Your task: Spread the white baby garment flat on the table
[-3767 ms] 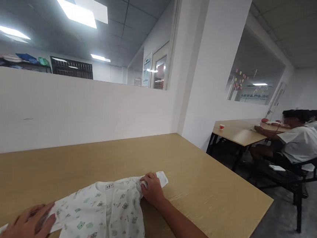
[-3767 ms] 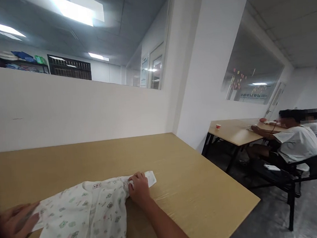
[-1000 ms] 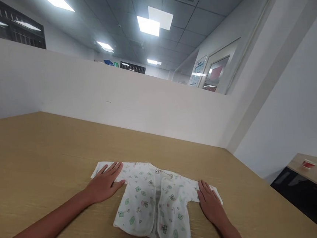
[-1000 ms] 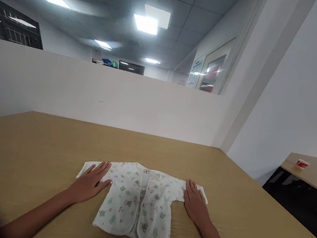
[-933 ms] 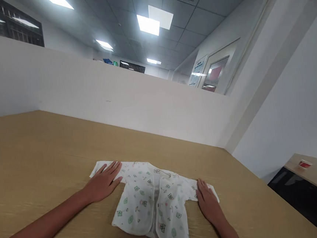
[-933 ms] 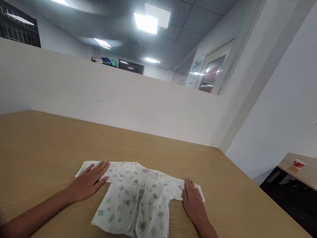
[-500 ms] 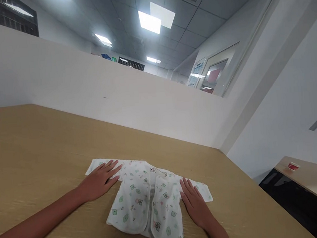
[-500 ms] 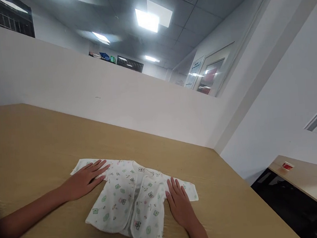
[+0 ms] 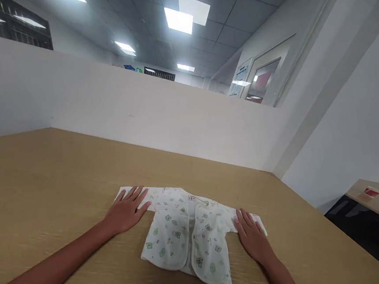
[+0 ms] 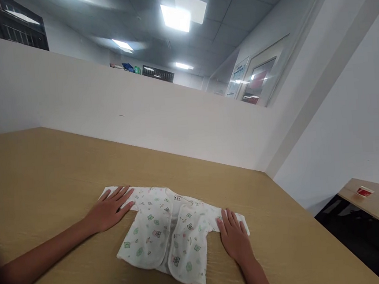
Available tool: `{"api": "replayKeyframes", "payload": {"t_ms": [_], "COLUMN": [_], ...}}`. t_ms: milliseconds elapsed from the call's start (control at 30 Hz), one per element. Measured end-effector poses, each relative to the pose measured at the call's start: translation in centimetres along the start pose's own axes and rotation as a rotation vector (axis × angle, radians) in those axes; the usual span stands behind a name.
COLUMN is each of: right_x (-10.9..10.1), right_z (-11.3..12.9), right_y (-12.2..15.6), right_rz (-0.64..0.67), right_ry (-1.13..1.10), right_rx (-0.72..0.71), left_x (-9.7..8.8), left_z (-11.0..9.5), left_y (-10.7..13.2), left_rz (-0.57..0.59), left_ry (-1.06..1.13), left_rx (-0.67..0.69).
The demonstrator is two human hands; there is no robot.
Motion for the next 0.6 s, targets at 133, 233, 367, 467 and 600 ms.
{"api": "replayKeyframes", "payload": {"t_ms": [133, 233, 367, 467, 600], "right_x": [-0.3, -0.4, -0.5, -1.4, -3.7], "right_z": [-0.6, -0.9, -1.2, -0.5, 1.6], "right_y": [-0.3, -0.5, -0.9, -0.5, 1.9], "right_rz": [-0.023, -0.037, -0.071, -0.165, -0.303], "right_ry": [0.052, 0.054, -0.07, -0.304, -0.648], "right_rx": [0.052, 0.075, 0.083, 0.004, -0.168], "left_x": [-0.4, -0.6, -0.5, -0.4, -0.7], "left_z": [0.1, 0.1, 0.1, 0.1, -0.2], "left_y": [0.1, 0.0, 0.0, 0.0, -0.1], "left_rz": [-0.008, -0.01, 0.009, 0.0, -0.054], "left_ry": [-0.035, -0.047, -0.052, -0.047, -0.042], "left_rx": [-0.033, -0.041, -0.011, 0.007, 0.068]}}
Point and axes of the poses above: each hand's wrist, its own y-axis away from the middle knuckle, its own x-axis out of the palm, z = x × y, the point moved 4 cm from there along -y, towards the middle knuckle, and after that the axes turned 14 degrees about x, right-handed, at the moved point
